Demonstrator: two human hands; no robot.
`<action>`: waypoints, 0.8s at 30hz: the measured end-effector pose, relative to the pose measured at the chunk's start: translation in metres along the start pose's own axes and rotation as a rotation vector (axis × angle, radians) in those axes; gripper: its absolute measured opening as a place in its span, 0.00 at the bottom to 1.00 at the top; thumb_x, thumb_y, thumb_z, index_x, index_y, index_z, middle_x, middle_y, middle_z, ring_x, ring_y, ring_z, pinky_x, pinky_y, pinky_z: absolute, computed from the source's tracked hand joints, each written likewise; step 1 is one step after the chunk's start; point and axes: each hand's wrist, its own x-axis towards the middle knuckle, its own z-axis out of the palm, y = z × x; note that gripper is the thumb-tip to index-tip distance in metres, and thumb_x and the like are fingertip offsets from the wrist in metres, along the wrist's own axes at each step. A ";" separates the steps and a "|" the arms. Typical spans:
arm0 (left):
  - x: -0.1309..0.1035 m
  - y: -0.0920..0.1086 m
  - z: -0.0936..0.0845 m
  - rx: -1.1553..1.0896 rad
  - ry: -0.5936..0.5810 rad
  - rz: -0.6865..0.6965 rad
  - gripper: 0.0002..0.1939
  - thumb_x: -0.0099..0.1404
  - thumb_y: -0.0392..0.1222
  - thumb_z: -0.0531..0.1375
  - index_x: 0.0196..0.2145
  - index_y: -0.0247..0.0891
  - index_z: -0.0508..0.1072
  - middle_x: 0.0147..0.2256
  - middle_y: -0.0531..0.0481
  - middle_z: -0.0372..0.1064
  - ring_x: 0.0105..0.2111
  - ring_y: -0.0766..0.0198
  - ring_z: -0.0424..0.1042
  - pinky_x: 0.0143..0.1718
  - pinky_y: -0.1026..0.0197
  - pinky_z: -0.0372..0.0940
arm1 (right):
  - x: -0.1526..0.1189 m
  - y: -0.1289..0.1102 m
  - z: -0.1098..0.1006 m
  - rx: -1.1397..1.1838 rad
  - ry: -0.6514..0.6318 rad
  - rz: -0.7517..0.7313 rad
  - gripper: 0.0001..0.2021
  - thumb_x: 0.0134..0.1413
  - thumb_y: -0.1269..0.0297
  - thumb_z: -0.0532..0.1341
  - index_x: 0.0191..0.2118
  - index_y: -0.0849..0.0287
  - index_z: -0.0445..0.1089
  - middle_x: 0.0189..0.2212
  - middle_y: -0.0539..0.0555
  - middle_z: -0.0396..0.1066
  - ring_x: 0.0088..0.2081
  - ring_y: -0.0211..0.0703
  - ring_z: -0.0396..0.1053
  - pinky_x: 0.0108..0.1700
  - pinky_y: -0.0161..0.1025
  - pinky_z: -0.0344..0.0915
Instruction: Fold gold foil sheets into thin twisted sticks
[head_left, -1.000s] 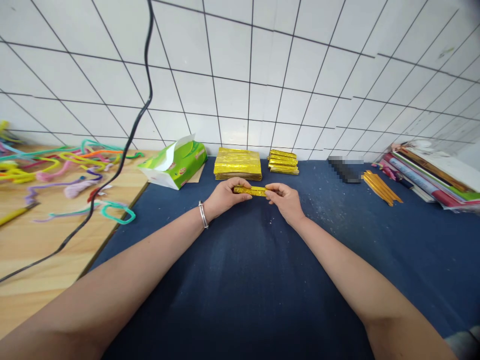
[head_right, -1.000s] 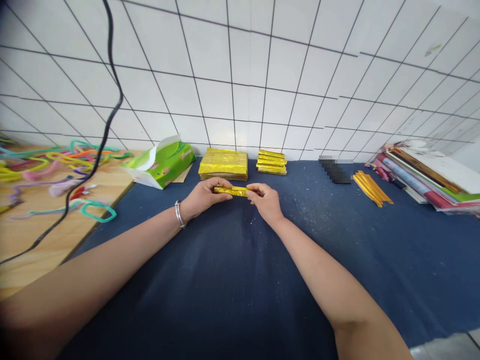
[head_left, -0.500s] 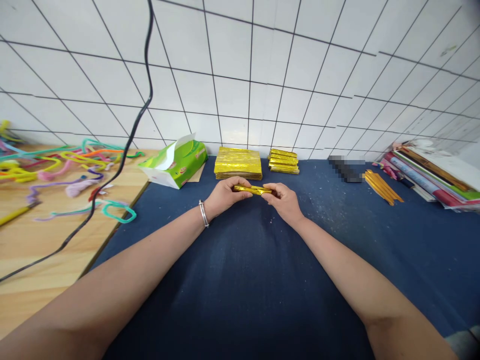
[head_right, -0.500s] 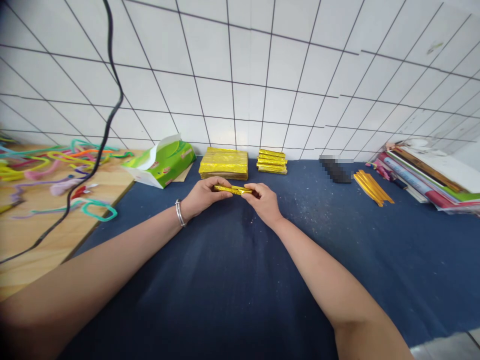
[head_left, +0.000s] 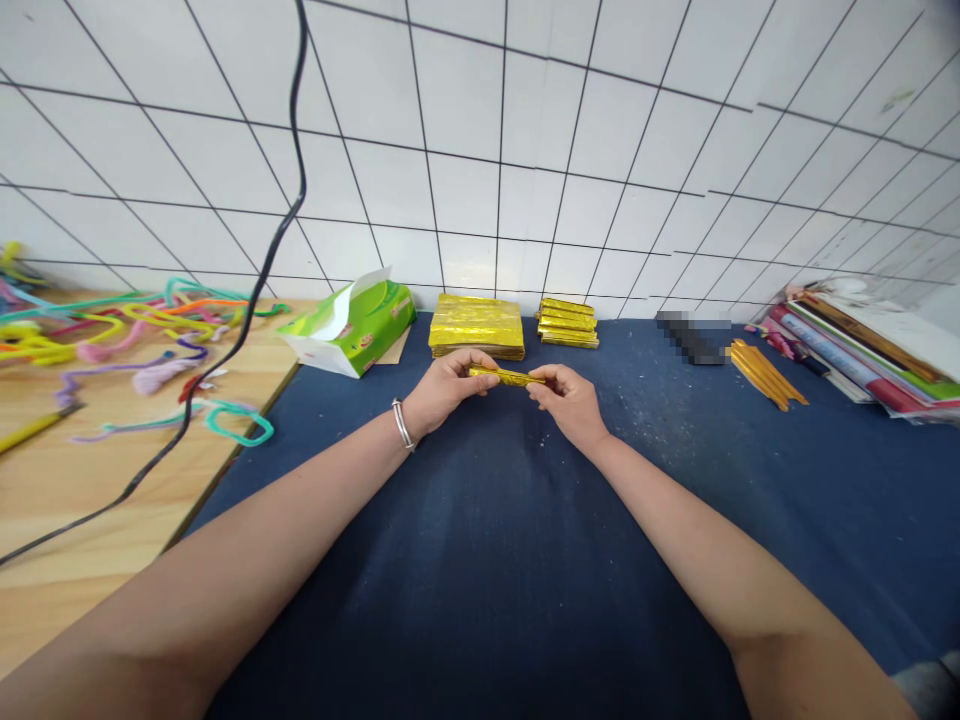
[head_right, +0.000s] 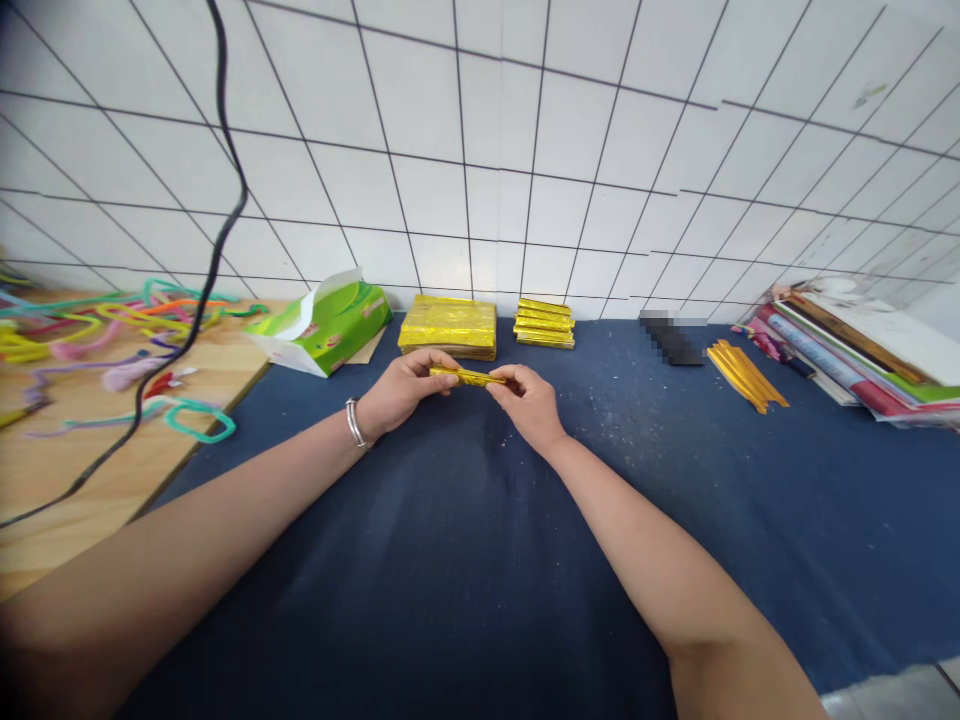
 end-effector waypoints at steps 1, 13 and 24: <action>0.000 0.000 0.000 -0.002 0.000 -0.001 0.14 0.52 0.43 0.65 0.36 0.35 0.70 0.34 0.51 0.68 0.28 0.70 0.66 0.30 0.66 0.63 | 0.000 0.000 0.000 -0.014 0.002 -0.008 0.13 0.50 0.56 0.60 0.40 0.56 0.70 0.31 0.51 0.70 0.30 0.37 0.67 0.33 0.37 0.66; 0.001 -0.004 0.001 0.238 -0.018 0.046 0.18 0.51 0.46 0.66 0.39 0.36 0.72 0.37 0.48 0.71 0.35 0.65 0.69 0.40 0.60 0.65 | 0.000 -0.005 -0.003 -0.171 -0.018 -0.075 0.13 0.52 0.58 0.58 0.42 0.56 0.71 0.36 0.52 0.71 0.33 0.38 0.66 0.38 0.39 0.65; 0.005 -0.006 -0.015 0.435 -0.146 0.073 0.14 0.54 0.47 0.63 0.37 0.37 0.73 0.36 0.49 0.71 0.35 0.64 0.69 0.40 0.61 0.64 | 0.000 -0.007 0.000 -0.409 -0.121 -0.204 0.04 0.52 0.66 0.59 0.35 0.55 0.69 0.34 0.50 0.70 0.38 0.41 0.65 0.42 0.39 0.61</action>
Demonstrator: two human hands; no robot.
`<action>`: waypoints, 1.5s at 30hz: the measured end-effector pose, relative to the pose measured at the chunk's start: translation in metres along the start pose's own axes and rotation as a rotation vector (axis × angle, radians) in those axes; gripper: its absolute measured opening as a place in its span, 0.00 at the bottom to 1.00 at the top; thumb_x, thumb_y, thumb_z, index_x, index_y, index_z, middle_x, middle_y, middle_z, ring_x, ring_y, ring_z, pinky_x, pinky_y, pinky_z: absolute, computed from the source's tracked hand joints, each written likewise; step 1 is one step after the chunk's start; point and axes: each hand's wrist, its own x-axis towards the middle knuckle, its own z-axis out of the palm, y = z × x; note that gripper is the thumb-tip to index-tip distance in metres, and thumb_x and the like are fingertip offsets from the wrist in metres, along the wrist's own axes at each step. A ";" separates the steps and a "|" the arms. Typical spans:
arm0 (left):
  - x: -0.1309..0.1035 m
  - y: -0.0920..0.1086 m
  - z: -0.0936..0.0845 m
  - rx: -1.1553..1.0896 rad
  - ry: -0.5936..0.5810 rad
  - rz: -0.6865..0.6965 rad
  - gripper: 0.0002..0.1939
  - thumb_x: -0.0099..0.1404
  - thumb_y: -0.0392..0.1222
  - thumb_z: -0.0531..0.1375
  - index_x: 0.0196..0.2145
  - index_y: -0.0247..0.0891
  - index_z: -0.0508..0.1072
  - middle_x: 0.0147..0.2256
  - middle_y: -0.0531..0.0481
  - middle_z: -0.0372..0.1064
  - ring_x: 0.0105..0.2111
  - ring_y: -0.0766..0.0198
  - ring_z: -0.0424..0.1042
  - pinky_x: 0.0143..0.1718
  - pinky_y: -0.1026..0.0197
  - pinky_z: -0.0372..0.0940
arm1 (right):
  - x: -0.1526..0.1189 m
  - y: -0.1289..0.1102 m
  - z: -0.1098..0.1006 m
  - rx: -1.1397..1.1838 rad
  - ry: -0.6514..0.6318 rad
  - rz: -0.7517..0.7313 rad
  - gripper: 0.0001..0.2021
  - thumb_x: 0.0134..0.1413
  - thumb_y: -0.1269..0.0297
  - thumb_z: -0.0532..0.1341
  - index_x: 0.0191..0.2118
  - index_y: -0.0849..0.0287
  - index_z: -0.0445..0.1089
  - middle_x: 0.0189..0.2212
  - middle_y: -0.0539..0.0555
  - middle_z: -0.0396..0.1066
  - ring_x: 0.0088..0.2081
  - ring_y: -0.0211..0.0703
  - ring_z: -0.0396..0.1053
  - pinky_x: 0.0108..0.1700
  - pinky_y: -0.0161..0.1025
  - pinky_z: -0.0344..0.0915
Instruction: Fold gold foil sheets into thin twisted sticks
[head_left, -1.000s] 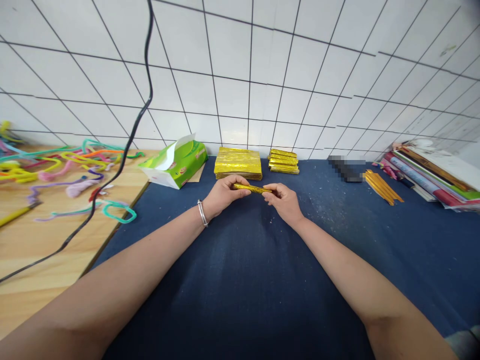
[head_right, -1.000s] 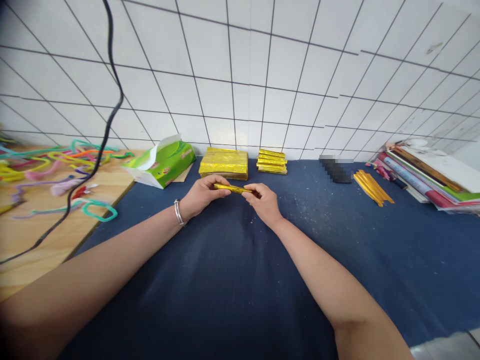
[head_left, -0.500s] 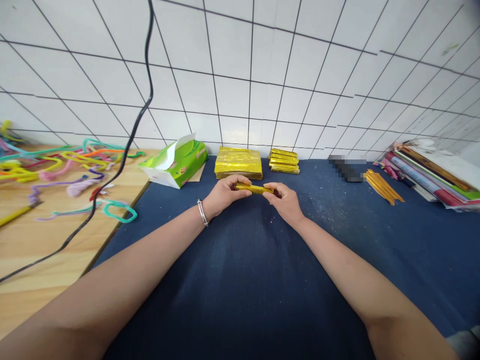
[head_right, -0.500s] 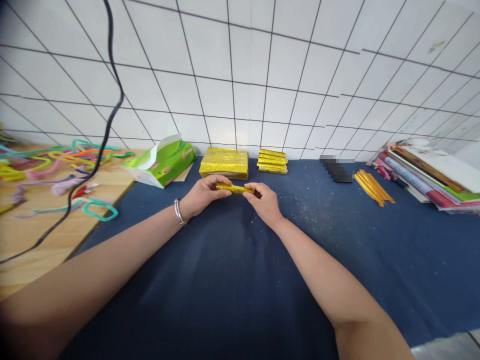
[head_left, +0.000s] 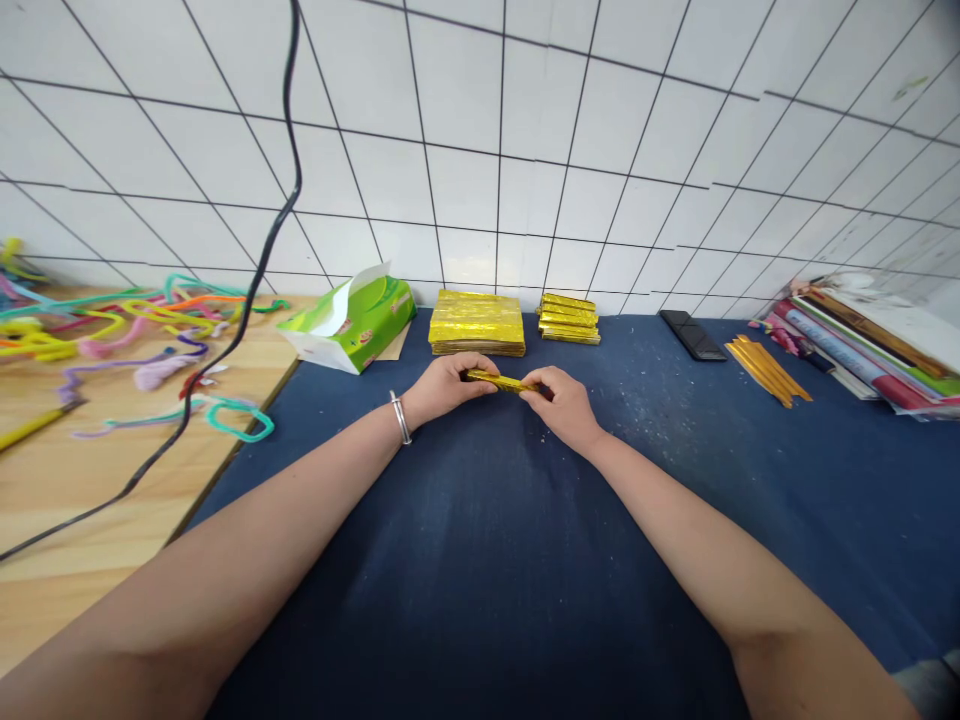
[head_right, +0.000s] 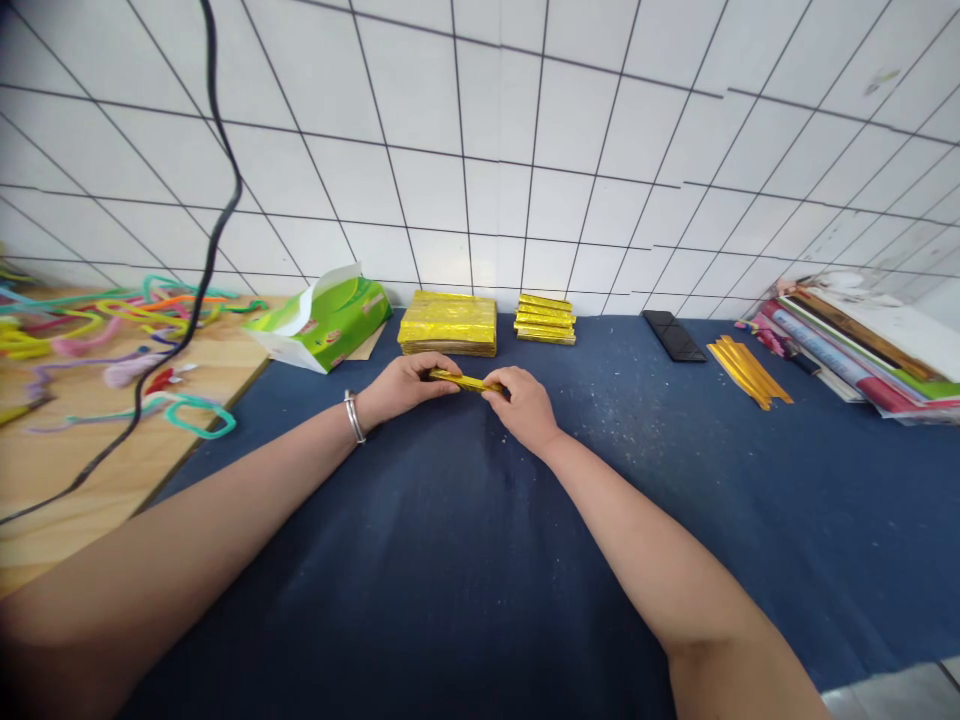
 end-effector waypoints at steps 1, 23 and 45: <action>0.000 -0.002 -0.001 0.035 -0.026 0.000 0.13 0.54 0.46 0.63 0.36 0.38 0.73 0.35 0.50 0.71 0.34 0.65 0.69 0.39 0.62 0.63 | 0.000 0.001 0.001 -0.049 -0.022 -0.020 0.03 0.51 0.67 0.59 0.34 0.55 0.69 0.33 0.50 0.70 0.38 0.41 0.65 0.43 0.39 0.60; 0.002 -0.012 -0.002 0.192 -0.073 0.062 0.05 0.53 0.40 0.62 0.30 0.39 0.72 0.31 0.53 0.69 0.31 0.67 0.67 0.36 0.63 0.61 | -0.001 0.002 0.006 -0.220 -0.078 -0.115 0.02 0.53 0.69 0.58 0.33 0.55 0.67 0.33 0.52 0.69 0.39 0.43 0.62 0.43 0.40 0.57; 0.001 -0.012 -0.002 0.241 -0.062 0.077 0.05 0.55 0.41 0.61 0.29 0.38 0.70 0.31 0.53 0.69 0.31 0.66 0.67 0.35 0.63 0.61 | -0.001 0.000 0.004 -0.212 -0.026 -0.048 0.08 0.48 0.70 0.60 0.36 0.55 0.65 0.33 0.52 0.68 0.37 0.44 0.64 0.42 0.41 0.60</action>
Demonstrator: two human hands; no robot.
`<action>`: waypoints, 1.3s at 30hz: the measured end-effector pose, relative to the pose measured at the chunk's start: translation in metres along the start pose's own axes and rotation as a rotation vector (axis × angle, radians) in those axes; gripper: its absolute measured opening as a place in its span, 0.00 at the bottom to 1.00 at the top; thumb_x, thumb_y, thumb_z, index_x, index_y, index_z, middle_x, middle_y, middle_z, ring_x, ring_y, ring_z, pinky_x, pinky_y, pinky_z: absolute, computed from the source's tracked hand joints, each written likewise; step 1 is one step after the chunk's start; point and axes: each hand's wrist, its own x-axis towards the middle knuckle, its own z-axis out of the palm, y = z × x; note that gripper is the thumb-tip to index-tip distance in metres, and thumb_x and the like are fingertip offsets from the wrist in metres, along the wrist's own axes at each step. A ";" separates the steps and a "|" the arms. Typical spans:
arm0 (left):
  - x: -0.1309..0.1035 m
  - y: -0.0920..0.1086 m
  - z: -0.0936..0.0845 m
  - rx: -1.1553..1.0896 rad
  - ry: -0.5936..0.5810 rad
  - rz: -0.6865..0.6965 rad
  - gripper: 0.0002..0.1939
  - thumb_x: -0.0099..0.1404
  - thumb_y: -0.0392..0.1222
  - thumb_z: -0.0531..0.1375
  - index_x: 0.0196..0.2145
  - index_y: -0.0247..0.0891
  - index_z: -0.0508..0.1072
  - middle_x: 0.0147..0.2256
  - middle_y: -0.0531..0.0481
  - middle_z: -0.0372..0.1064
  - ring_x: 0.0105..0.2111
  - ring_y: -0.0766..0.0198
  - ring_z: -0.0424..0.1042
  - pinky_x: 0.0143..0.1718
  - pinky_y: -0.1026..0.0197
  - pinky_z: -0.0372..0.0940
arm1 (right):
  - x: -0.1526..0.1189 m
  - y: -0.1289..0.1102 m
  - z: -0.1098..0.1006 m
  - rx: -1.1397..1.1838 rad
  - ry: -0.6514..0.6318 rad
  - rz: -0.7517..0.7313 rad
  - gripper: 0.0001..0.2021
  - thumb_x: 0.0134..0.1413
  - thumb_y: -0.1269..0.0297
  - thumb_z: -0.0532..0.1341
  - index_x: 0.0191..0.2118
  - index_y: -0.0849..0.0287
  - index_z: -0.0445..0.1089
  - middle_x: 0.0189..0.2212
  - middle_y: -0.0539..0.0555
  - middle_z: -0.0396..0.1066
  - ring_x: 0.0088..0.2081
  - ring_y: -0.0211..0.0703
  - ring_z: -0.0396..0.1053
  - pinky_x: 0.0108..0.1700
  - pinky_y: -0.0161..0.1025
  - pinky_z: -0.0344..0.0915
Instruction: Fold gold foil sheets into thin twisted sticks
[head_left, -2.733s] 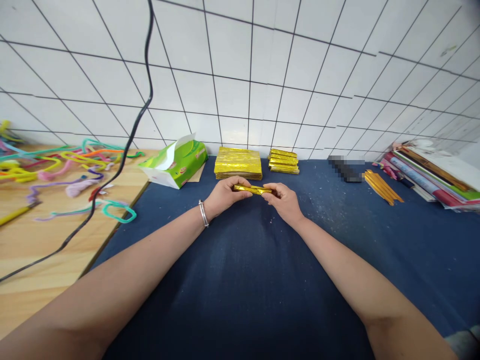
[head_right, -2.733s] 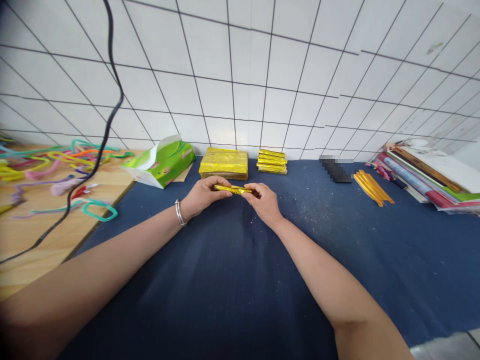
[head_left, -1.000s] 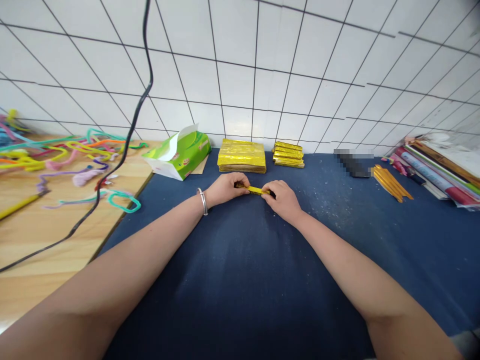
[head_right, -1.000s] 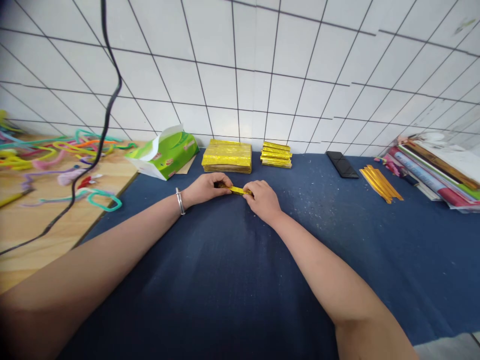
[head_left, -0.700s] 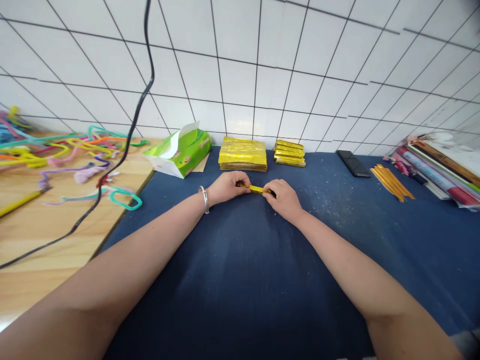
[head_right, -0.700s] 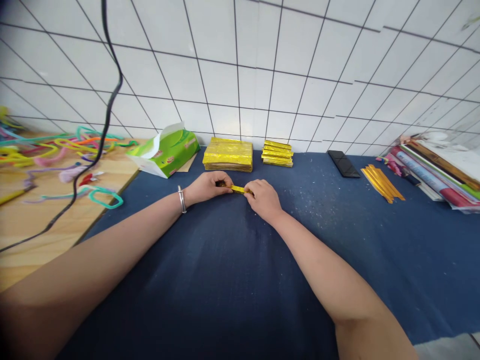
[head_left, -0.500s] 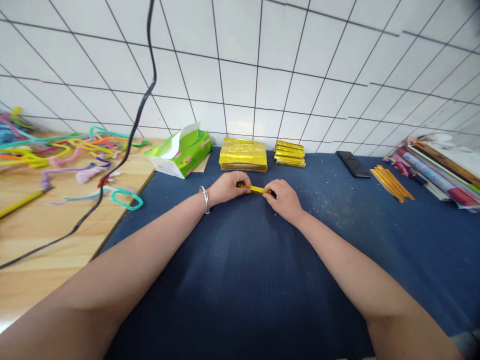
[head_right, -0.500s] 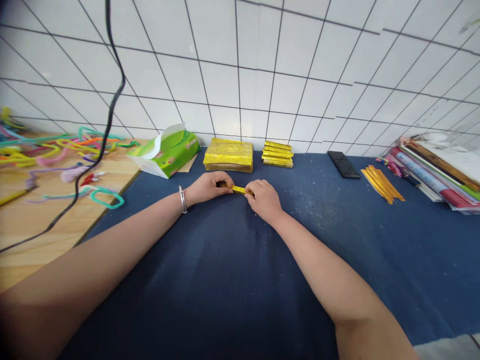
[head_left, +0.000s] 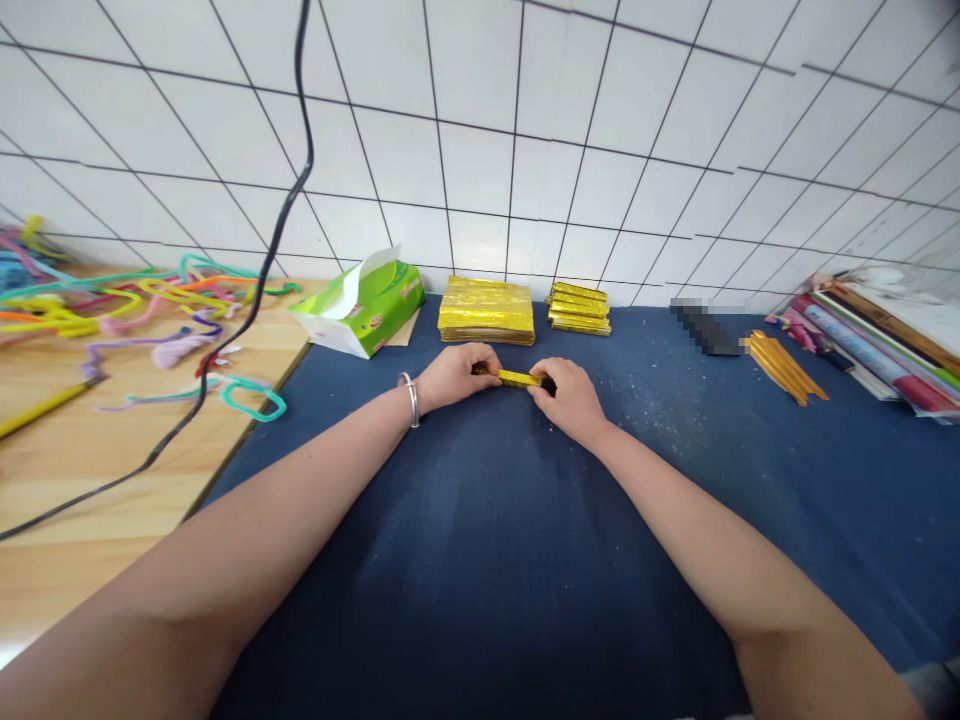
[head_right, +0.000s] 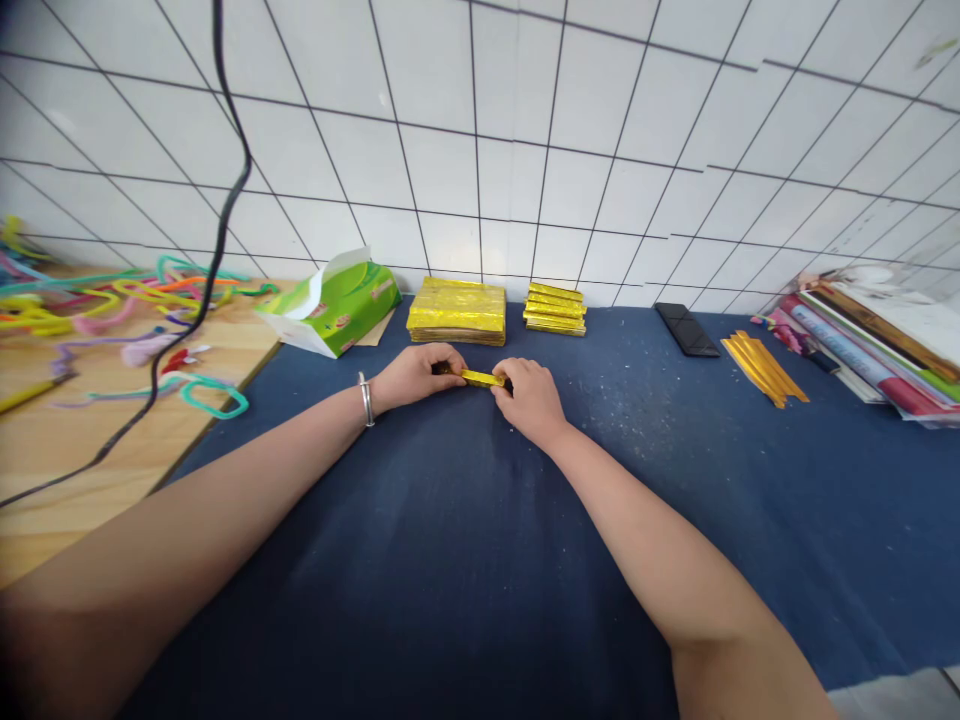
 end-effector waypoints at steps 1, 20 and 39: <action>0.000 0.002 0.000 0.015 0.008 0.008 0.05 0.55 0.41 0.61 0.30 0.38 0.69 0.31 0.53 0.69 0.31 0.66 0.66 0.35 0.63 0.61 | 0.000 -0.001 -0.001 0.026 0.013 -0.004 0.08 0.49 0.70 0.59 0.37 0.55 0.65 0.34 0.52 0.68 0.37 0.43 0.64 0.42 0.41 0.60; -0.006 0.037 0.010 0.165 0.125 0.132 0.13 0.59 0.36 0.57 0.43 0.40 0.64 0.38 0.52 0.69 0.37 0.66 0.70 0.39 0.62 0.65 | -0.005 -0.041 -0.013 0.366 0.227 -0.093 0.19 0.51 0.70 0.59 0.50 0.51 0.61 0.43 0.53 0.63 0.37 0.38 0.66 0.40 0.39 0.68; -0.006 0.057 0.022 -0.757 0.137 -0.029 0.15 0.56 0.33 0.60 0.42 0.35 0.64 0.43 0.45 0.68 0.43 0.64 0.69 0.48 0.57 0.64 | -0.001 -0.014 0.003 0.086 0.048 0.050 0.20 0.47 0.68 0.61 0.49 0.55 0.63 0.40 0.54 0.69 0.43 0.48 0.63 0.45 0.46 0.62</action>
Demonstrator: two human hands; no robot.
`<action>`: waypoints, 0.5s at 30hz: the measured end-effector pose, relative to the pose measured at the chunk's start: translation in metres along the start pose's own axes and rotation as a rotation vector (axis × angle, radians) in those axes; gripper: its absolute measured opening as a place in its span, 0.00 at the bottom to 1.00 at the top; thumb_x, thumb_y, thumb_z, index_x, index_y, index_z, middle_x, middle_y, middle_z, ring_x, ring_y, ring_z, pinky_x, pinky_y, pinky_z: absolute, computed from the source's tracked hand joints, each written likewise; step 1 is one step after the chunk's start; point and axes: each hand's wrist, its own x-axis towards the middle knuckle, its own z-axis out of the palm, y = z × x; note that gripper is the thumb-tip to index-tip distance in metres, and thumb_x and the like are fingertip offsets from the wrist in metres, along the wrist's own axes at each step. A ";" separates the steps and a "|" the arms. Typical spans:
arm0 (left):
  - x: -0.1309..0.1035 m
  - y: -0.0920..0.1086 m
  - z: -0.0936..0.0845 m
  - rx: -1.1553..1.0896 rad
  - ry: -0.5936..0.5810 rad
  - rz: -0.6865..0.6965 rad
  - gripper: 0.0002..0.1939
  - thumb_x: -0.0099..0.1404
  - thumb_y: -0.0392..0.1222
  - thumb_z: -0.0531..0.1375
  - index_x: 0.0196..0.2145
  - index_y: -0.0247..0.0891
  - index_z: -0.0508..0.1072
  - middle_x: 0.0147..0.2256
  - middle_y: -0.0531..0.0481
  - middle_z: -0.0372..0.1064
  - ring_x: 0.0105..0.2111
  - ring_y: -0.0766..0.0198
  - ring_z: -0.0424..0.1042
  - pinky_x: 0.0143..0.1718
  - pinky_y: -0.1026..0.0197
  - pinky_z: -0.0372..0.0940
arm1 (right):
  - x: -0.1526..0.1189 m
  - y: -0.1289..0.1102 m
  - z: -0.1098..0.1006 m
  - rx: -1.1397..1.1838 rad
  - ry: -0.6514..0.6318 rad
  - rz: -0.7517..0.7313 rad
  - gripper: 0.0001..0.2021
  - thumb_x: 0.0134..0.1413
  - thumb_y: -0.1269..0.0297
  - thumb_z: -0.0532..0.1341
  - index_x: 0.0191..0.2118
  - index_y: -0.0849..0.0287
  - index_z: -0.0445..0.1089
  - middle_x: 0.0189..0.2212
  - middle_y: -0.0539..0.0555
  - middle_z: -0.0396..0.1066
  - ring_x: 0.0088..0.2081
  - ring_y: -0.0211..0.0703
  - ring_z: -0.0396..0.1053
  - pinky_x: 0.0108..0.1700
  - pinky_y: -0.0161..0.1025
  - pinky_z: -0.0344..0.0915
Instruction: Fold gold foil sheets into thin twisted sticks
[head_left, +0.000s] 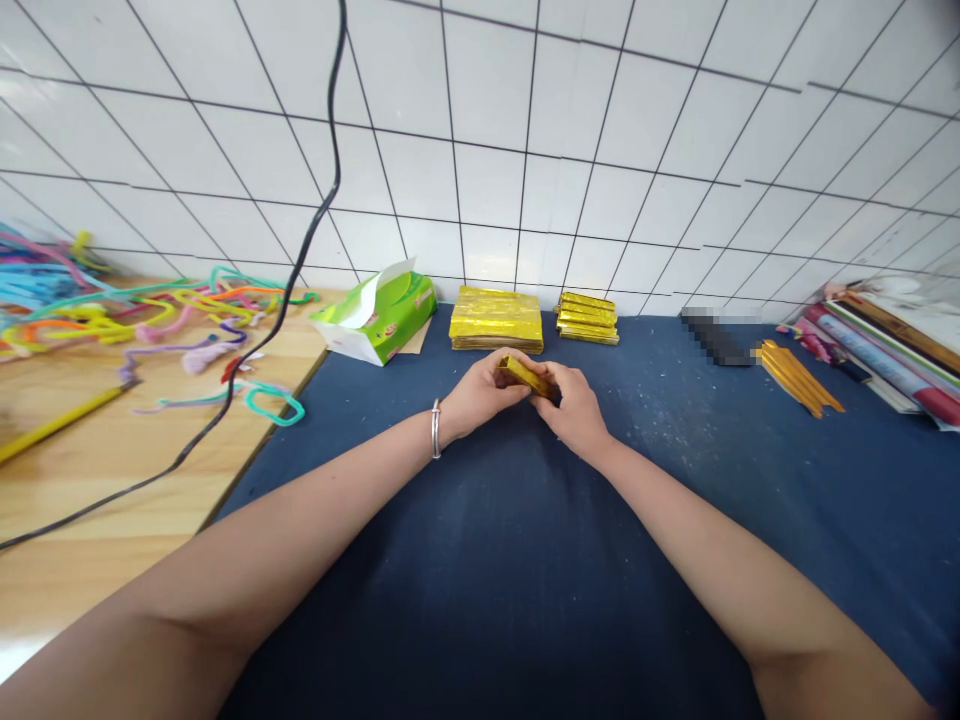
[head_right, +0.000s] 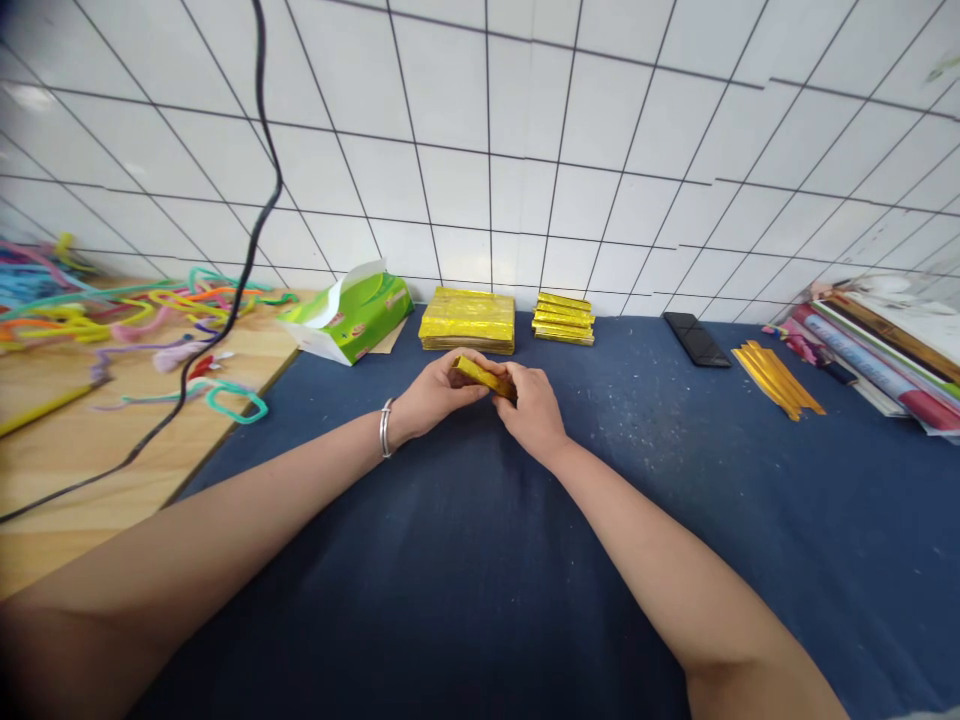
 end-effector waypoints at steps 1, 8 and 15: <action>0.000 0.001 -0.003 -0.008 -0.020 -0.012 0.15 0.56 0.34 0.61 0.42 0.35 0.64 0.44 0.45 0.68 0.43 0.64 0.69 0.47 0.57 0.64 | 0.000 0.001 -0.001 -0.010 0.000 0.005 0.20 0.47 0.69 0.60 0.49 0.55 0.63 0.39 0.54 0.69 0.42 0.47 0.63 0.45 0.45 0.62; 0.009 -0.004 -0.045 0.357 -0.178 -0.089 0.17 0.54 0.39 0.63 0.42 0.36 0.68 0.43 0.48 0.69 0.42 0.63 0.68 0.47 0.57 0.62 | 0.001 0.011 0.001 -0.078 -0.067 -0.003 0.17 0.47 0.67 0.61 0.47 0.55 0.66 0.38 0.54 0.71 0.42 0.47 0.64 0.45 0.45 0.60; 0.013 -0.016 -0.061 0.574 -0.213 -0.117 0.19 0.53 0.44 0.63 0.43 0.37 0.70 0.40 0.50 0.70 0.39 0.64 0.69 0.44 0.58 0.63 | 0.003 0.017 0.000 -0.143 -0.104 -0.017 0.15 0.47 0.63 0.62 0.43 0.56 0.68 0.36 0.53 0.71 0.41 0.47 0.63 0.45 0.44 0.59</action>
